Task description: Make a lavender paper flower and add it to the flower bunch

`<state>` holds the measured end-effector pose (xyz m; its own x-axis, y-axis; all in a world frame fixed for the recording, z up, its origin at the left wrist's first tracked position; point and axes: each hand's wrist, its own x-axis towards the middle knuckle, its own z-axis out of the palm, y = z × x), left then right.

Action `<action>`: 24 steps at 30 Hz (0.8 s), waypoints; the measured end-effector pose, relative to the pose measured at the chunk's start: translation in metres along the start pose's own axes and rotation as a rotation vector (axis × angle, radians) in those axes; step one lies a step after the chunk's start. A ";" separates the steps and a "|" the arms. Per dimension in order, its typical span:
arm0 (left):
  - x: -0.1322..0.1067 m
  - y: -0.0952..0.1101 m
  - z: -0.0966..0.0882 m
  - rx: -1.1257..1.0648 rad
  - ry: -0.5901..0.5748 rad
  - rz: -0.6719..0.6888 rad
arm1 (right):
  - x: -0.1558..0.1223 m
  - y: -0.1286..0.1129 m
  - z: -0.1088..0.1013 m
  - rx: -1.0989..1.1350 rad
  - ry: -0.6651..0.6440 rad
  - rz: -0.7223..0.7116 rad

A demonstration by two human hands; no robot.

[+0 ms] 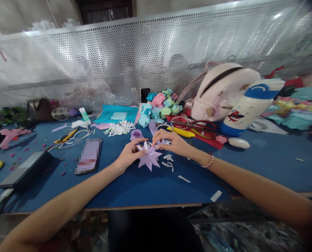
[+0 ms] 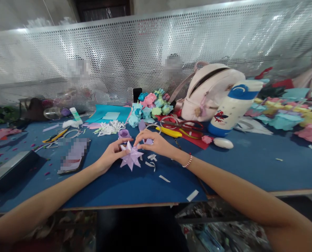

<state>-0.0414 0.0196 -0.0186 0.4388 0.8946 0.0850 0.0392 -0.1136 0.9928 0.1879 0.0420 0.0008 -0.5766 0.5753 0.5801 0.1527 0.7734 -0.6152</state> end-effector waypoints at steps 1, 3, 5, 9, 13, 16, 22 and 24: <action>0.000 0.000 0.000 0.006 0.005 -0.001 | 0.000 0.000 0.000 -0.006 -0.002 -0.002; 0.001 -0.001 0.000 0.020 0.014 -0.002 | 0.000 0.000 0.000 -0.016 -0.004 -0.008; 0.001 -0.001 0.001 0.028 0.018 0.003 | -0.001 0.000 0.001 -0.024 -0.004 -0.005; 0.001 -0.001 0.001 0.048 0.022 0.021 | -0.002 0.000 0.001 -0.043 -0.017 0.022; 0.000 0.001 0.001 0.075 0.033 0.042 | -0.002 -0.001 0.001 -0.071 -0.028 0.032; 0.000 0.001 0.001 0.078 0.035 0.059 | -0.002 -0.001 0.002 -0.077 -0.032 0.044; 0.000 -0.001 0.001 0.062 0.033 0.053 | -0.002 -0.004 0.003 -0.043 -0.030 0.089; 0.000 -0.001 0.001 0.051 0.033 0.044 | -0.002 -0.005 0.004 -0.021 -0.023 0.108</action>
<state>-0.0402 0.0197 -0.0201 0.4109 0.9021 0.1320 0.0667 -0.1741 0.9825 0.1850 0.0359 0.0010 -0.5744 0.6492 0.4986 0.2317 0.7131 -0.6617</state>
